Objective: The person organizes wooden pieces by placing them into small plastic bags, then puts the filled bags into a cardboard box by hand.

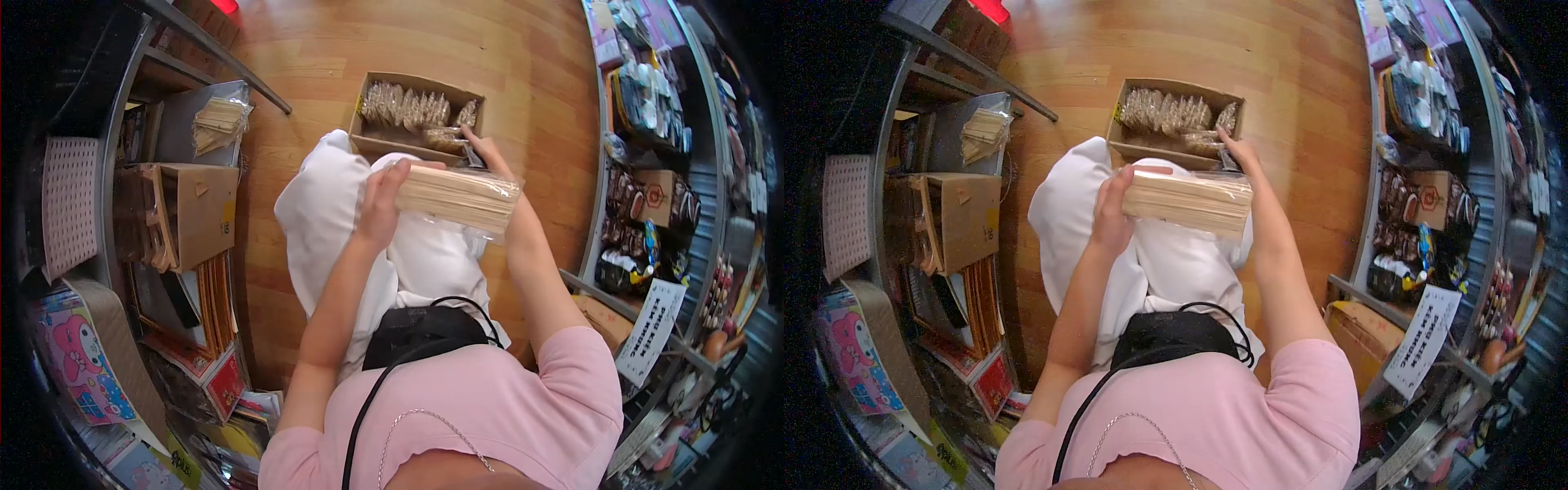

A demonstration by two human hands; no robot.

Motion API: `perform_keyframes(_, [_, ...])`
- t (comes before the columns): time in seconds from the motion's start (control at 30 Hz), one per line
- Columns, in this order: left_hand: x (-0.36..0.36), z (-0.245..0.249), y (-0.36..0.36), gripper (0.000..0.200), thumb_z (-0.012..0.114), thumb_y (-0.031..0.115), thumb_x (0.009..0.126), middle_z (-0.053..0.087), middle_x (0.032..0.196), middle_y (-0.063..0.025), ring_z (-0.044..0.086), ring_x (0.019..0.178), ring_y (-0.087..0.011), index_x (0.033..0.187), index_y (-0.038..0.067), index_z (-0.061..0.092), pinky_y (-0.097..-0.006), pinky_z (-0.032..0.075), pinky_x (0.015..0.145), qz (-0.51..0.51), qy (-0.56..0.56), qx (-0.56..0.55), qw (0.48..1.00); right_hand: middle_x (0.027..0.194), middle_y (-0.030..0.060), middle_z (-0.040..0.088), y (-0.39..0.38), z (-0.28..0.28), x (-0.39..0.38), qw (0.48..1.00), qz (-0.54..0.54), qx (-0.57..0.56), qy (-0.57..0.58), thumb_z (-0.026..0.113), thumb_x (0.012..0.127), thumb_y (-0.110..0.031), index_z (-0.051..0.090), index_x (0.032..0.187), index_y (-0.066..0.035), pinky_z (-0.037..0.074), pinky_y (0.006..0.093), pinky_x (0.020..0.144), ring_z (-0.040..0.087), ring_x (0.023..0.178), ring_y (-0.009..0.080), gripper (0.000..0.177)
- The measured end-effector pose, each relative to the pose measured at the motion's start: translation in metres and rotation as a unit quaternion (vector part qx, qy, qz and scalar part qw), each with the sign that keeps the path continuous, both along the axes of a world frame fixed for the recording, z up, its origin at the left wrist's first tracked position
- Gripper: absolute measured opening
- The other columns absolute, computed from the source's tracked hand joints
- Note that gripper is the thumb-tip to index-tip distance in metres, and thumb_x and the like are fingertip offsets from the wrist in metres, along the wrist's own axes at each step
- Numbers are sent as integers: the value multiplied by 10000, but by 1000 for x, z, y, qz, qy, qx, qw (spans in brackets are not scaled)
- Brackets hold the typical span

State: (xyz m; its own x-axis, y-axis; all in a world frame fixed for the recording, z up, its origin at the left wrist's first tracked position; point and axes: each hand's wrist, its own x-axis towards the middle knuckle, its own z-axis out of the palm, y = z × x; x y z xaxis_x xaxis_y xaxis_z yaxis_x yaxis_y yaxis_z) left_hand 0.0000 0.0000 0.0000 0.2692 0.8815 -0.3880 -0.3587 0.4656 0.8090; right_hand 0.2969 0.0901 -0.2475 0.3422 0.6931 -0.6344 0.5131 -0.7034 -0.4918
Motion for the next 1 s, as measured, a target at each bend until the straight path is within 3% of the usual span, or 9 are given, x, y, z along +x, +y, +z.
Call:
perform_keyframes(0.1, [10, 7, 23, 490, 396, 395, 894, 636, 928, -77, 547, 885, -140, 999, -24, 628, -225, 380, 832, -14, -5, 70, 997, 999, 234, 611, 31, -1, 20, 987, 33, -9, -155, 526, 668, -659, 629, 987, 27, 470, 377, 766, 593, 941, 362, 764])
perform_keyframes(0.17, [-6, 3, 24, 533, 376, 414, 896, 613, 973, -130, 571, 913, -182, 1031, -58, 585, -277, 424, 833, 19, 5, 35, 999, 962, 246, 616, 31, -10, 35, 995, 92, -33, -8, 574, 658, -528, 623, 976, 35, 481, 378, 735, 608, 897, 361, 649])
perform_keyframes(0.27, [-23, 5, 29, 476, 398, 373, 900, 626, 923, -87, 545, 870, -142, 984, -36, 628, -227, 387, 821, 54, -5, 32, 998, 933, 250, 621, 35, -56, 47, 980, 193, -22, -50, 577, 655, -430, 618, 963, 43, 477, 383, 725, 622, 871, 322, 566])
perform_keyframes(0.37, [-26, 0, 30, 533, 352, 396, 909, 609, 993, -131, 574, 926, -186, 1064, -66, 566, -283, 429, 838, 84, 16, 40, 996, 865, 221, 640, 14, -49, 35, 991, 87, 88, 47, 585, 679, -373, 624, 919, 54, 477, 372, 690, 631, 789, 279, 492])
perform_keyframes(0.57, [-28, 1, 19, 495, 393, 397, 908, 597, 1019, -105, 547, 930, -165, 1082, -33, 563, -241, 407, 821, 105, -51, 78, 990, 622, 99, 581, -15, 106, 34, 983, 60, 170, 33, 584, 704, -223, 603, 761, 64, 450, 304, 516, 553, 537, 171, 293])
perform_keyframes(0.63, [-37, 13, 12, 510, 347, 417, 918, 584, 1075, -116, 551, 997, -196, 1119, -9, 542, -292, 422, 863, 170, -106, 63, 978, 647, 106, 583, -28, 158, 48, 982, 65, 172, 46, 573, 718, -227, 603, 764, 68, 452, 300, 526, 560, 566, 173, 300])
perform_keyframes(0.77, [-66, 87, -15, 499, 407, 440, 899, 566, 1107, -90, 550, 1000, -195, 1166, 28, 501, -333, 428, 870, 291, -106, 76, 948, 881, 137, 554, -84, 294, 47, 974, 131, 174, 65, 618, 667, -158, 611, 926, -43, 429, 288, 779, 539, 870, 241, 284])
perform_keyframes(0.87, [-94, 129, -40, 496, 387, 438, 905, 546, 1158, -73, 524, 1032, -187, 1177, 43, 512, -303, 428, 847, 313, -117, 109, 936, 1014, 139, 516, -140, 368, 33, 863, 370, 273, -208, 626, 627, -66, 593, 986, -73, 403, 310, 844, 496, 965, 297, 360])
perform_keyframes(1.0, [-122, 154, -67, 511, 395, 435, 905, 518, 1178, -99, 499, 1065, -203, 1208, 31, 467, -341, 419, 875, 352, -99, 187, 912, 1061, 155, 507, -182, 396, 22, 920, 291, 246, -95, 643, 615, -53, 587, 1001, -56, 391, 302, 885, 499, 1004, 301, 390])
